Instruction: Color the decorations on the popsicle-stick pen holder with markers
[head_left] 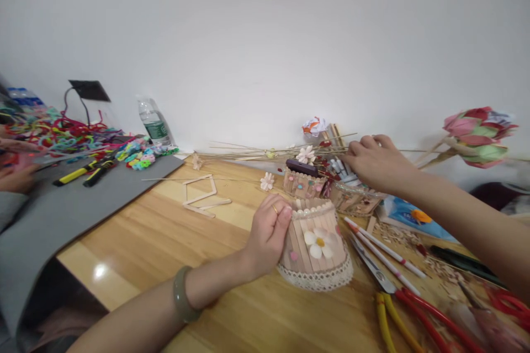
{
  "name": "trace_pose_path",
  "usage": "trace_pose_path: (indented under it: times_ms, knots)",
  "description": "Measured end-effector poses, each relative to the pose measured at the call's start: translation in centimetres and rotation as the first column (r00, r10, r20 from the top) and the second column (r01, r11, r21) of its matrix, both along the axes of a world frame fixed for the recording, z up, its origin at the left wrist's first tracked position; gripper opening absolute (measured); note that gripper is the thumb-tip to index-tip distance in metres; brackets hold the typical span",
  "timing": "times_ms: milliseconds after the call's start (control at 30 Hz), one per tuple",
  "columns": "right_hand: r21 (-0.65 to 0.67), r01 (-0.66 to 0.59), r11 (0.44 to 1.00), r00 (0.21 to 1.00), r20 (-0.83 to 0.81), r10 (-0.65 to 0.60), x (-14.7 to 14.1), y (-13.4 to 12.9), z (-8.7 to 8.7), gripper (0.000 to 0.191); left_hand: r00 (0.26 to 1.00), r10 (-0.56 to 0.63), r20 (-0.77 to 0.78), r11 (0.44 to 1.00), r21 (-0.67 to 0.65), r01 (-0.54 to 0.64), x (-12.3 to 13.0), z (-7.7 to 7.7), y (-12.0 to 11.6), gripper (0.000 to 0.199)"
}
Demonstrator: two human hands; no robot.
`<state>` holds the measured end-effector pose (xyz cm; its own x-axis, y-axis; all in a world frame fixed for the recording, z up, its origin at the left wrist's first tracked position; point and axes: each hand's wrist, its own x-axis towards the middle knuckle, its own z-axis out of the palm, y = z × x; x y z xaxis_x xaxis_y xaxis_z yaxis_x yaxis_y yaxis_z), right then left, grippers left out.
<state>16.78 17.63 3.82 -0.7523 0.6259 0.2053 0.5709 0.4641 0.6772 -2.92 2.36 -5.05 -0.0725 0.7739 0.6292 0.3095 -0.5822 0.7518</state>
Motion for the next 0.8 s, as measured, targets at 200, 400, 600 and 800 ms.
trace_pose_path:
  times_ms: [200, 400, 600, 800]
  knots:
    - [0.015, -0.004, 1.0, 1.0, -0.012, 0.004, 0.2, 0.0, 0.0, 0.029, 1.0, -0.004, -0.007, 1.0, 0.005, 0.004, 0.0, 0.0, -0.1, 0.031]
    - [0.052, 0.014, 0.999, 1.0, -0.025, -0.013, 0.4, -0.1, -0.5, 0.033, 1.0, -0.004, -0.004, 1.0, 0.006, 0.004, 0.1, -0.1, -0.3, 0.031]
    - [0.06, 0.032, 0.998, 0.998, -0.058, -0.028, 0.1, -0.1, -0.6, 0.03, 1.0, -0.011, 0.0, 1.0, -0.007, 0.011, 0.1, -0.2, -0.1, 0.03]
    - [0.053, 0.001, 0.999, 0.998, -0.059, 0.002, -0.8, -0.4, 0.4, 0.028, 1.0, -0.013, 0.007, 1.0, -0.018, 0.013, 0.2, -0.3, -0.1, 0.03]
